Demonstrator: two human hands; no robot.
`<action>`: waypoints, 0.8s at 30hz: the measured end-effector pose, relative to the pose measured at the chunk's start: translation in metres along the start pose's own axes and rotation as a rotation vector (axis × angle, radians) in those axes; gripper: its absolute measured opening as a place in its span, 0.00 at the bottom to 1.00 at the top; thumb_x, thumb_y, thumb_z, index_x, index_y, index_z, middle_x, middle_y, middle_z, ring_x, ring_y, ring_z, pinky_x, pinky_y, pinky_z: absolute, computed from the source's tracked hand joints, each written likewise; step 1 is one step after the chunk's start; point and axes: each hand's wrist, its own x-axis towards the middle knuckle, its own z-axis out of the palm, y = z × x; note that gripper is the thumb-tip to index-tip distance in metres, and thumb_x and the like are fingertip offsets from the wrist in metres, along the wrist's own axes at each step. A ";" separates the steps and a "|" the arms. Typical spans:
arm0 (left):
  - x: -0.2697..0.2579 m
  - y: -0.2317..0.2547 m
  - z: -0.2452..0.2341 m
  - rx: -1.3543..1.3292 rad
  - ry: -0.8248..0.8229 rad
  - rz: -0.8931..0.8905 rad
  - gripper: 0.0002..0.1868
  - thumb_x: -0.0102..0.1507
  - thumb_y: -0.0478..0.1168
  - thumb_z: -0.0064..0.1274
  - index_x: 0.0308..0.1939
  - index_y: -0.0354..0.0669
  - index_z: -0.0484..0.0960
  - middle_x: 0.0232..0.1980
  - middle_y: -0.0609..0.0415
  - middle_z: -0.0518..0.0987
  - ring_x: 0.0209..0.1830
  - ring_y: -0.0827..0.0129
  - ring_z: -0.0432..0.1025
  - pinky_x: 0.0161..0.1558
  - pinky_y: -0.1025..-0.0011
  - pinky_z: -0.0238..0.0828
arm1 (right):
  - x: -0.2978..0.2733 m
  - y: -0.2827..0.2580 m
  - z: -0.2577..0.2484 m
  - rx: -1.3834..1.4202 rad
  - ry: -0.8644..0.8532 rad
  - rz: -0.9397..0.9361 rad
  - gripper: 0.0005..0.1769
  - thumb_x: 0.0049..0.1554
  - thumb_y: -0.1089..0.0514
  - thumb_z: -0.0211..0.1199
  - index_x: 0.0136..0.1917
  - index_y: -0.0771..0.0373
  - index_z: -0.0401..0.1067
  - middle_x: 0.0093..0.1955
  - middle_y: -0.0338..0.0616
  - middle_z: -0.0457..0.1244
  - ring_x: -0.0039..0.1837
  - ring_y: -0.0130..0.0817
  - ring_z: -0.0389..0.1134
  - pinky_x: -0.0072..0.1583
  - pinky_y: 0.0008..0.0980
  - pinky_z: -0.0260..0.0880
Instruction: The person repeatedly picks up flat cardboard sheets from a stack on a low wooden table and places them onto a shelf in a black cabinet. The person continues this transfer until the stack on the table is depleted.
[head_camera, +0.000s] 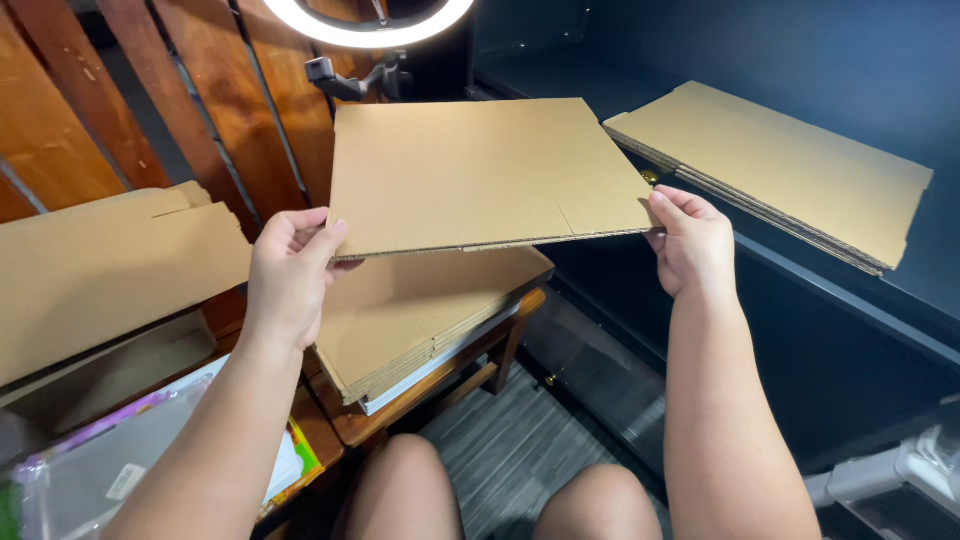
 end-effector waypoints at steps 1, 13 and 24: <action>-0.003 -0.003 -0.006 0.003 0.007 0.000 0.21 0.65 0.33 0.59 0.58 0.25 0.72 0.42 0.48 0.69 0.42 0.63 0.75 0.41 0.55 0.87 | 0.000 0.003 0.003 0.000 -0.006 0.004 0.18 0.59 0.61 0.72 0.60 0.67 0.74 0.55 0.55 0.70 0.55 0.40 0.76 0.56 0.36 0.84; -0.032 -0.037 -0.045 0.106 0.062 -0.006 0.19 0.67 0.32 0.57 0.59 0.24 0.72 0.44 0.42 0.76 0.41 0.66 0.77 0.39 0.67 0.85 | -0.002 0.038 0.040 0.013 -0.062 0.058 0.15 0.59 0.60 0.73 0.57 0.65 0.73 0.52 0.53 0.70 0.51 0.38 0.76 0.55 0.36 0.84; -0.053 -0.070 -0.058 0.232 0.183 0.009 0.20 0.59 0.35 0.68 0.54 0.33 0.82 0.43 0.50 0.83 0.37 0.79 0.75 0.35 0.81 0.80 | 0.010 0.076 0.050 -0.114 -0.200 0.147 0.16 0.56 0.61 0.75 0.57 0.61 0.76 0.55 0.48 0.70 0.56 0.36 0.75 0.58 0.33 0.82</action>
